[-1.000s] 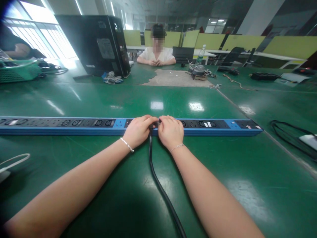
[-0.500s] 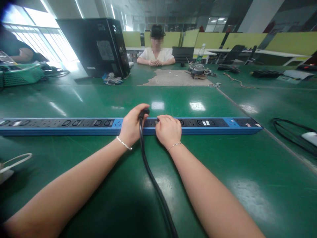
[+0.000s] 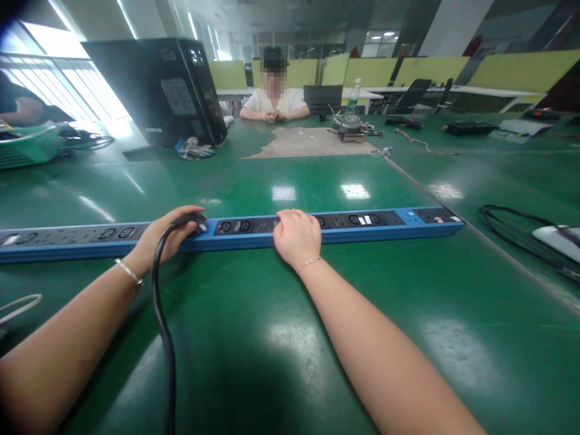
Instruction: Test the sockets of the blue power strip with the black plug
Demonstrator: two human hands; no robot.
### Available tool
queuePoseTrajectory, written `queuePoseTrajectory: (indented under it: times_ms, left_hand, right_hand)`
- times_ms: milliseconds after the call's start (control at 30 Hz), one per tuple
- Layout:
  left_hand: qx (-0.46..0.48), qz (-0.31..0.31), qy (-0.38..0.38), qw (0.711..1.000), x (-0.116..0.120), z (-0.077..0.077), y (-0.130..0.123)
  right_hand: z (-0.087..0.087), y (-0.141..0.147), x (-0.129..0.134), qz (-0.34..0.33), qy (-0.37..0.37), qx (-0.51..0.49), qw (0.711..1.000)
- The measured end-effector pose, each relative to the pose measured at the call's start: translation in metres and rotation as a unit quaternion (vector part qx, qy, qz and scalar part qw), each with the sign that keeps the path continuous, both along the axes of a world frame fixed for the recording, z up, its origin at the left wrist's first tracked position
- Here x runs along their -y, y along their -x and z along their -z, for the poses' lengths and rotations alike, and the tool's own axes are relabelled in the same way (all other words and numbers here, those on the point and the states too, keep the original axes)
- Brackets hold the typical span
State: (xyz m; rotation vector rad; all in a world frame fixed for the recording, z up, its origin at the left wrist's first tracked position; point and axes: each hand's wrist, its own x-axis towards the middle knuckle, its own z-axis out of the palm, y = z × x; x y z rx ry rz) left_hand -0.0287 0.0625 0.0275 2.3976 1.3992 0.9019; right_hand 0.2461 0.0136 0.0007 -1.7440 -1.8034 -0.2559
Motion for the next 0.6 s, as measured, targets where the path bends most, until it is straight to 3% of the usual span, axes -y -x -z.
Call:
queuePoseTrajectory:
  times_ms: [600]
  left_hand:
    - [-0.023,-0.021,-0.035,0.999,0.0027,0.0032,-0.0097]
  right_hand:
    - [-0.0012,-0.0016,0.0006,-0.005,0.014,0.012,1.000]
